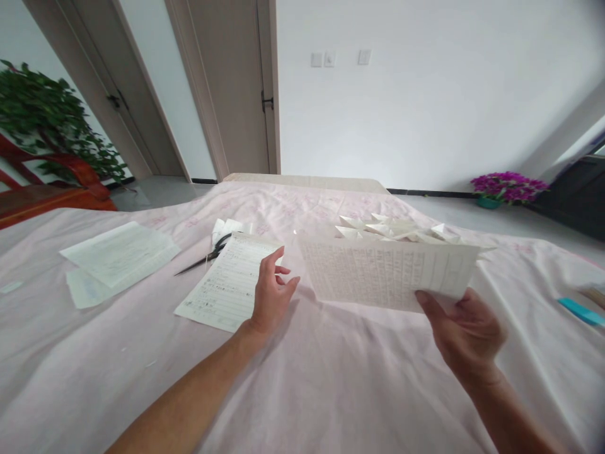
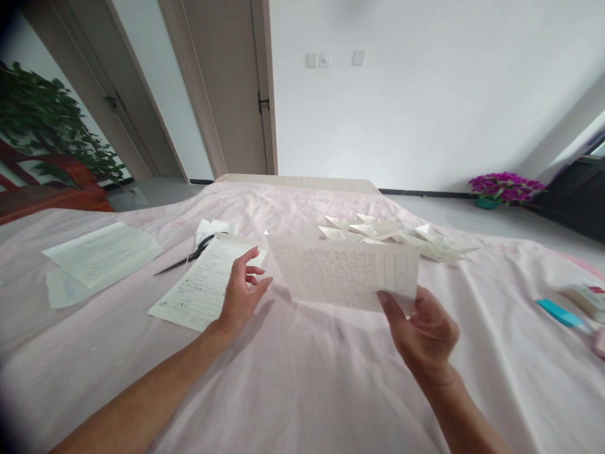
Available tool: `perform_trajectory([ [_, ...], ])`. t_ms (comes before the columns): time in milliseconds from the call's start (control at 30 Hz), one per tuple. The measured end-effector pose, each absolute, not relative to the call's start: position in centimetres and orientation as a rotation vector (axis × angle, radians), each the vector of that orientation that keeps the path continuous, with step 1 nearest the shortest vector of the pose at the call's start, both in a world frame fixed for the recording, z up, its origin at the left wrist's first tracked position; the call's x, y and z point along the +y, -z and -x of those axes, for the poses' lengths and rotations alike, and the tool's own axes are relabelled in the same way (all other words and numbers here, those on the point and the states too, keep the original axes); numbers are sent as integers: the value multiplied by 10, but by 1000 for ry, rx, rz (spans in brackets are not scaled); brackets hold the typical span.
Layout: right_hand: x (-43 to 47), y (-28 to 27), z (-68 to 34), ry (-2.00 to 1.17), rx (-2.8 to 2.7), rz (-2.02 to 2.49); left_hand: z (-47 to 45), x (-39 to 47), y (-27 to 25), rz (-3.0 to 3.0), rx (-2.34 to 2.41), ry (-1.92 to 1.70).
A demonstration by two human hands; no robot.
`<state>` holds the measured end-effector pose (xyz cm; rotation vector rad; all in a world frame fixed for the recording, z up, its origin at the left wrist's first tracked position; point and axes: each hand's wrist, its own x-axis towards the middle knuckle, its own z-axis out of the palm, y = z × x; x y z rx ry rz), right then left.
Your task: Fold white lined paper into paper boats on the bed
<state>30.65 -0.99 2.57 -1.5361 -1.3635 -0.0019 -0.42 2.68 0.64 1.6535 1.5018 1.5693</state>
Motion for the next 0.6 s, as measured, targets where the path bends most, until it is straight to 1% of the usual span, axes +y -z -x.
perform_trajectory([
  [100, -17, -33, -297, 270, -1648, 1224, 0, 20, -8, -1874, 1403, -1578],
  [200, -19, -40, -290, 339, -1913, 924, 0, 15, -11, -2051, 1408, -1465],
  [267, -18, -43, -288, 380, -1952, 872, 1, 12, -13, -2121, 1432, -1434],
  [400, -17, -45, -291, 552, -1871, 919, 1, 10, -16, -2146, 1361, -1479],
  [600, -17, -48, -292, 567, -2014, 810, 1, 12, -19, -2211, 1301, -1551],
])
